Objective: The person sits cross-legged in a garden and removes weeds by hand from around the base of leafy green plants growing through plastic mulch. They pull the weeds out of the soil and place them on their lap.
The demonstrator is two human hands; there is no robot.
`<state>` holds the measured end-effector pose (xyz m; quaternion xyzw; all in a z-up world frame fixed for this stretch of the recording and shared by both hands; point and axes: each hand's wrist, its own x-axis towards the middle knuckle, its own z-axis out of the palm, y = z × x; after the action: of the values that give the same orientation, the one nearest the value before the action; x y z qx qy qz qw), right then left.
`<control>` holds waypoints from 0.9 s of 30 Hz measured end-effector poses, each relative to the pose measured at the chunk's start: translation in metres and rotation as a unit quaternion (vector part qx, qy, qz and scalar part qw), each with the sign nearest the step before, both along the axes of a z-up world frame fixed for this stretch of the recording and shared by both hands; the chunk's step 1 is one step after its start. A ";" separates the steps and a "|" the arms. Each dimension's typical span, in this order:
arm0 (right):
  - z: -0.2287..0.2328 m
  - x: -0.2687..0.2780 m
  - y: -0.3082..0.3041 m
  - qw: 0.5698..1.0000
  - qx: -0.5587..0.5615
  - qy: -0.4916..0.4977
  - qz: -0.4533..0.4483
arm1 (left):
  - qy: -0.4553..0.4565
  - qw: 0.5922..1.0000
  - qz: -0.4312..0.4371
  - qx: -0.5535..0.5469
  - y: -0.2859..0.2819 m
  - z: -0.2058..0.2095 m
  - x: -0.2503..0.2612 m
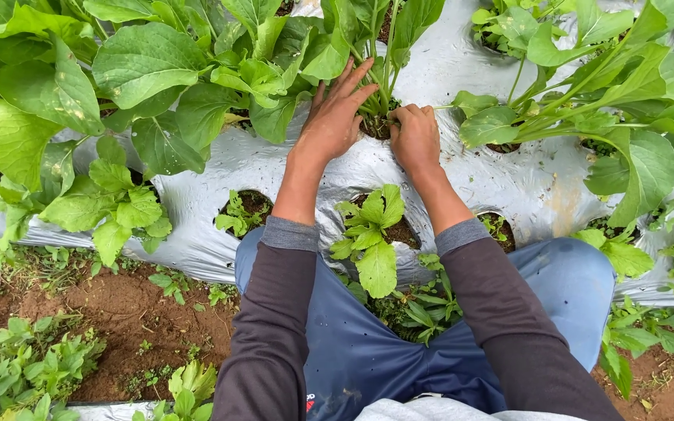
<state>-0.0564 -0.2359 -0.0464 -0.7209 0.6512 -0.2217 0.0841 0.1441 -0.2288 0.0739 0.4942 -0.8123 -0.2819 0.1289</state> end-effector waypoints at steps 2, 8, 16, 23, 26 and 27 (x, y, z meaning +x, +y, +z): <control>-0.005 -0.001 0.001 0.999 -0.030 -0.031 0.009 | 0.000 1.000 -0.003 -0.007 0.001 0.001 0.000; 0.000 -0.011 0.000 0.967 0.007 -0.246 -0.072 | 0.001 0.999 -0.009 -0.039 -0.004 -0.011 0.000; 0.003 -0.018 0.005 0.974 -0.045 -0.221 0.023 | 0.001 1.000 0.000 -0.021 0.002 -0.003 -0.002; -0.007 0.000 -0.002 0.994 -0.013 -0.093 -0.061 | 0.005 1.000 0.004 -0.017 0.003 0.001 -0.002; -0.007 0.005 -0.007 0.993 0.012 -0.078 -0.089 | -0.006 1.000 0.004 -0.015 0.003 0.001 -0.002; -0.005 0.005 -0.009 0.993 0.011 -0.078 -0.090 | -0.006 1.000 0.004 -0.016 0.002 0.003 -0.003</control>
<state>-0.0510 -0.2447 -0.0516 -0.6392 0.7069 -0.2772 0.1224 0.1414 -0.2271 0.0766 0.4968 -0.8156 -0.2654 0.1327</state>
